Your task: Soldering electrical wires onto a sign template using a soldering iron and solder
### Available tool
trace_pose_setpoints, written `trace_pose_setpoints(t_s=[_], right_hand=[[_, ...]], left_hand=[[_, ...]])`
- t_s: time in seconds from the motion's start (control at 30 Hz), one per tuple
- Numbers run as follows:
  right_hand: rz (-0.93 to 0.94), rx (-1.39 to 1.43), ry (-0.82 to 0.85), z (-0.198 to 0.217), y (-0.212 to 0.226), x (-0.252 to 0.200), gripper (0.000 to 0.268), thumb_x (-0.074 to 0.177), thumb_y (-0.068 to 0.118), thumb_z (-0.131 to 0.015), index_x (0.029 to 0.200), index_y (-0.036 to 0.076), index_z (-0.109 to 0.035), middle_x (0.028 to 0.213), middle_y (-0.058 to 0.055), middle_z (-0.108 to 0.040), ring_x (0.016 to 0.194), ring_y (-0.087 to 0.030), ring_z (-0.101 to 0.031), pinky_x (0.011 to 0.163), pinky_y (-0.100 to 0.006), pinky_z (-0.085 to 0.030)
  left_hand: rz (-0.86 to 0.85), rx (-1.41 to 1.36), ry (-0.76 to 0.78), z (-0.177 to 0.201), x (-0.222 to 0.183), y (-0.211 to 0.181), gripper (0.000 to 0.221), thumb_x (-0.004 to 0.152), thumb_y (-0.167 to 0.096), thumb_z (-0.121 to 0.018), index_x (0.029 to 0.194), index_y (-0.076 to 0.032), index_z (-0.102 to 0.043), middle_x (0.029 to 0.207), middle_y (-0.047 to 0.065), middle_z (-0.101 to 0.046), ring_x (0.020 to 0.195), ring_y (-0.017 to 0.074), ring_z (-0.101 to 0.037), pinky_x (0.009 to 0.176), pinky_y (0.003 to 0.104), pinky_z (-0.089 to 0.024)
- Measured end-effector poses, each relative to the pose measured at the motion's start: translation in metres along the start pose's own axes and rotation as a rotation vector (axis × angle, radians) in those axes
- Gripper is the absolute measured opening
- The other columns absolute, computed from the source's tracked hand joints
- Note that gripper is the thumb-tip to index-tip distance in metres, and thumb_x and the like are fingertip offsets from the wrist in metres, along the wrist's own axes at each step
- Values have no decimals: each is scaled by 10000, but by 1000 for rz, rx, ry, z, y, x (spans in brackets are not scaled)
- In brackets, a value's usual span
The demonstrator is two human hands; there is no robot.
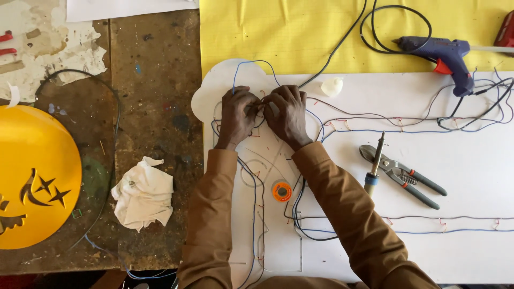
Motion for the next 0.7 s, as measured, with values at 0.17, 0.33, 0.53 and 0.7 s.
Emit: trace_pose_setpoints(t_s=[0.17,0.33,0.53,0.7], right_hand=[[41,-43,-2,0,3,2,117,892,187,-868,944,241,-778,1018,-4,-689,1143,-288,-660,921,-457,-445],[64,-56,-15,4,9,5,133,880,172,-879,925,234,-770,981,-8,-682,1098,-296,-671,901,-455,-459],[90,-76,-11,6,13,6,111,915,153,-851,895,205,-754,953,-20,-695,1064,-306,-692,874,-458,-466],[24,-153,-1,-5,13,12,116,877,175,-800,832,212,-700,894,-6,-635,1025,-310,-690,863,-476,-464]], left_hand=[[-63,108,-6,0,-3,-9,117,983,-192,-877,1018,-229,-772,914,-45,-655,1110,266,-694,1108,476,-471],[-100,175,1,4,-2,-25,129,997,-182,-837,1044,-208,-719,924,-9,-574,985,301,-631,965,470,-484],[-96,142,26,0,-2,-23,121,1008,-171,-820,1077,-189,-722,938,-2,-555,993,304,-611,955,463,-477],[-116,276,41,-3,-1,-28,290,851,-178,-898,1080,-166,-720,978,56,-588,979,339,-633,951,527,-513]])
Point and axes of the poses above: each hand's wrist, its own x-axis towards the middle knuckle, its own z-axis out of the back of the hand, y = z × x, the point moved 8 cm from there along x, towards the middle knuckle
